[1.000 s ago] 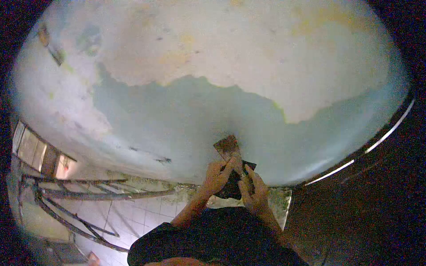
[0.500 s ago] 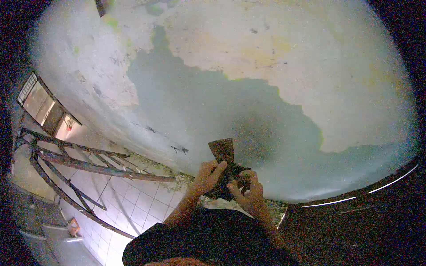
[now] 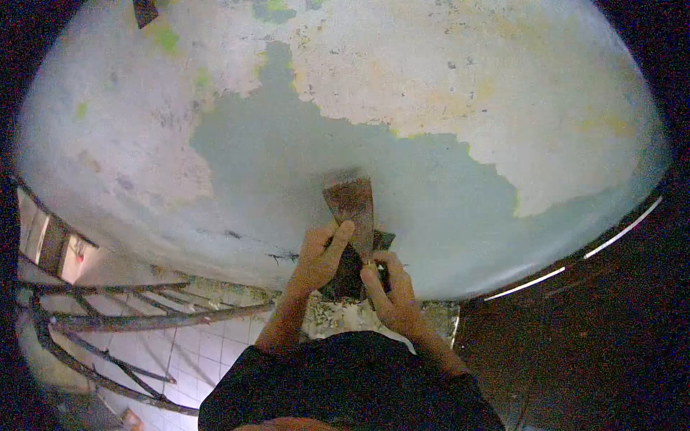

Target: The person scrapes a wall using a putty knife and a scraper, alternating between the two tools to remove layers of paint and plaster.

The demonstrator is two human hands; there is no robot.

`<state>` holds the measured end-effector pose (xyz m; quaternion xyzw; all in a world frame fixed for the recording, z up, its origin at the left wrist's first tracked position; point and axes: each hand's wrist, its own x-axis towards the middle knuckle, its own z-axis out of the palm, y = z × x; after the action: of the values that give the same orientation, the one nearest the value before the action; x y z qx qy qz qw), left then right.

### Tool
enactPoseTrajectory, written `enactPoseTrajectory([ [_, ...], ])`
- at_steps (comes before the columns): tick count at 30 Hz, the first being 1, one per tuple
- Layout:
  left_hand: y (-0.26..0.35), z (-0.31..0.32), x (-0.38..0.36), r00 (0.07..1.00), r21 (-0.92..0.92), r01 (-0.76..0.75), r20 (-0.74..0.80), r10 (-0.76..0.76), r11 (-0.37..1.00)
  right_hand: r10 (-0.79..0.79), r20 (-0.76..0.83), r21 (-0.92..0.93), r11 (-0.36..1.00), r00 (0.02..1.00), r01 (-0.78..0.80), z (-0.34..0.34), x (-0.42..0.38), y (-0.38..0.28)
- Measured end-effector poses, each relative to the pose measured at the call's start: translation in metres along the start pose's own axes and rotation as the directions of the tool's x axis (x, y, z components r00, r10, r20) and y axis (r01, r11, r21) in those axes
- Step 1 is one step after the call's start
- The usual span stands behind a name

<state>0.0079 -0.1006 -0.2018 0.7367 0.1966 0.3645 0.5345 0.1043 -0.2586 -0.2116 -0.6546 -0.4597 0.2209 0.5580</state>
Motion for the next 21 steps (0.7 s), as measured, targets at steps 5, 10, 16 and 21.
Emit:
enactPoseTrajectory([
  [5, 0.035, -0.027, 0.037, 0.987, 0.011, -0.144, 0.078, 0.143, 0.990, 0.051, -0.202, 0.113, 0.993, 0.978, -0.029, 0.028, 0.012, -0.047],
  [10, 0.044, -0.026, 0.063, 0.951, -0.107, -0.270, 0.123, 0.282, 0.957, -0.180, -0.408, -0.135, 0.981, 0.895, 0.136, 0.034, 0.015, -0.079],
  [16, 0.058, -0.010, 0.076, 0.953, -0.347, -0.237, 0.100, 0.287, 0.908, -0.269, -0.476, -0.322, 0.939, 0.837, 0.119, 0.032, 0.026, -0.096],
  [21, 0.070, -0.007, 0.078, 0.957, -0.338, -0.276, -0.009, 0.290, 0.900, -0.322, -0.407, -0.408, 0.901, 0.855, 0.145, 0.022, 0.037, -0.100],
])
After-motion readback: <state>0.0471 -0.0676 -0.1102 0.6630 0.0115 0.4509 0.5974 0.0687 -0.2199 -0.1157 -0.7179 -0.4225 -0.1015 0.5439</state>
